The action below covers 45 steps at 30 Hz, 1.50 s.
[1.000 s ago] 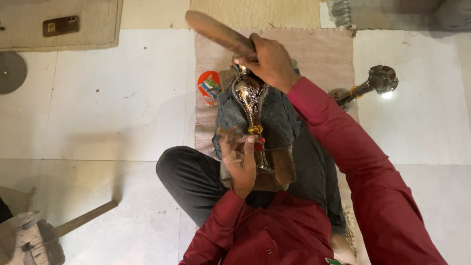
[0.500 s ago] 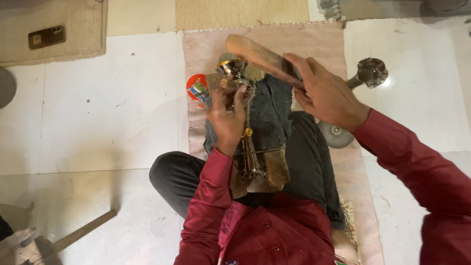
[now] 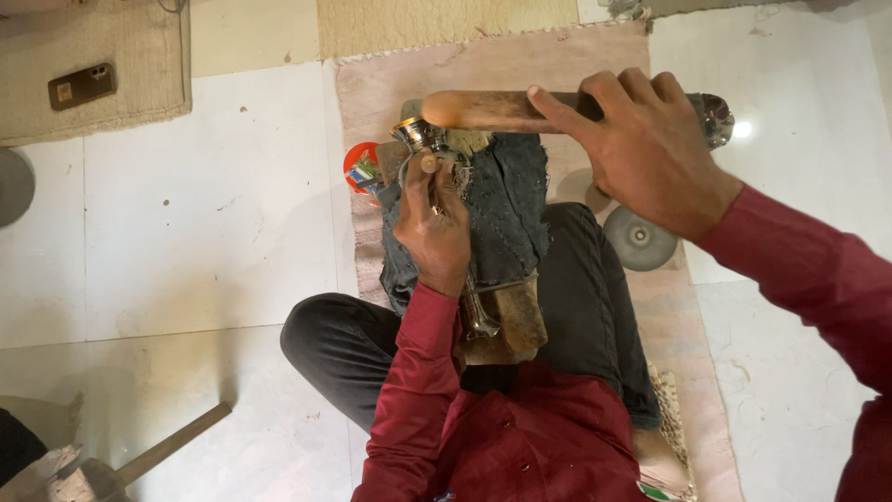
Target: The person sits on the floor with a brass ornamental object wedged in a cloth-covered wooden support and hammers a decorative pattern into it, holding a small punch against the metal and striking it with a wooden mallet, repositioning the punch and rotating the piece between strikes.
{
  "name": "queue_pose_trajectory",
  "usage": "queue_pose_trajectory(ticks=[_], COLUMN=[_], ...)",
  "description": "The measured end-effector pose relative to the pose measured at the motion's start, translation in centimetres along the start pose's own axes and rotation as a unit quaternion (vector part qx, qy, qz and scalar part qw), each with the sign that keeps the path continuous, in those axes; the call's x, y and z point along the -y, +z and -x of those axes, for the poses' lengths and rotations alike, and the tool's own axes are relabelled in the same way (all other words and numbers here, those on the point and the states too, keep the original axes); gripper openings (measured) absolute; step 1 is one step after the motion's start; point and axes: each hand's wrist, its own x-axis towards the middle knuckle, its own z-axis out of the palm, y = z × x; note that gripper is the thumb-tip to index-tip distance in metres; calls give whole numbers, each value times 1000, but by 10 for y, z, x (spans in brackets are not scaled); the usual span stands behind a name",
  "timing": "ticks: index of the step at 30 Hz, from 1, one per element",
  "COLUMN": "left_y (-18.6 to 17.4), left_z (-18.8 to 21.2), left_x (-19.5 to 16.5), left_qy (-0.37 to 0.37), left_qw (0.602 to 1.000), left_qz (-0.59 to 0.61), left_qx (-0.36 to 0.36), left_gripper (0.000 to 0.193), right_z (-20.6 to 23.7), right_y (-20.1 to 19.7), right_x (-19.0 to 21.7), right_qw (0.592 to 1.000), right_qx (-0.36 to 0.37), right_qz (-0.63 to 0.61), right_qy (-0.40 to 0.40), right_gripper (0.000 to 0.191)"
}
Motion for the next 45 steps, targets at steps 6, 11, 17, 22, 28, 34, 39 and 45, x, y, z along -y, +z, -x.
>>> queue_pose_trajectory(ticks=[6,11,17,22,28,34,39,45], left_y=[1,1,-1,-1,-2,-4,-5,-9], left_z=[3,8,11,11,12,10,6,1], left_x=[1,7,13,16,19,19,15,13], left_qy=[-12,-27,-26,-18,-13,-30,-36,4], left_qw=[1000,999,998,997,996,997,998,998], left_qz=[-14,-43,-58,-70,-85,-62,-18,-32], left_qx=[-3,-5,4,14,14,30,44,46], left_gripper=[30,31,24,20,17,16,19,21], right_z=[-6,-9,-21,-20,-17,-13,-10,-10], right_y=[-39,-70,-85,-85,-84,-81,-74,-70], right_x=[-8,0,8,7,9,9,6,9], right_qw=[993,988,994,990,989,985,992,994], right_qx=[-28,-99,-93,-117,-118,-129,-113,-104], right_qz=[100,-117,-30,23,46,94,-35,-7], right_qy=[-52,-24,-46,-71,-71,-58,-34,-32], right_gripper=[60,55,66,60,55,51,59,61])
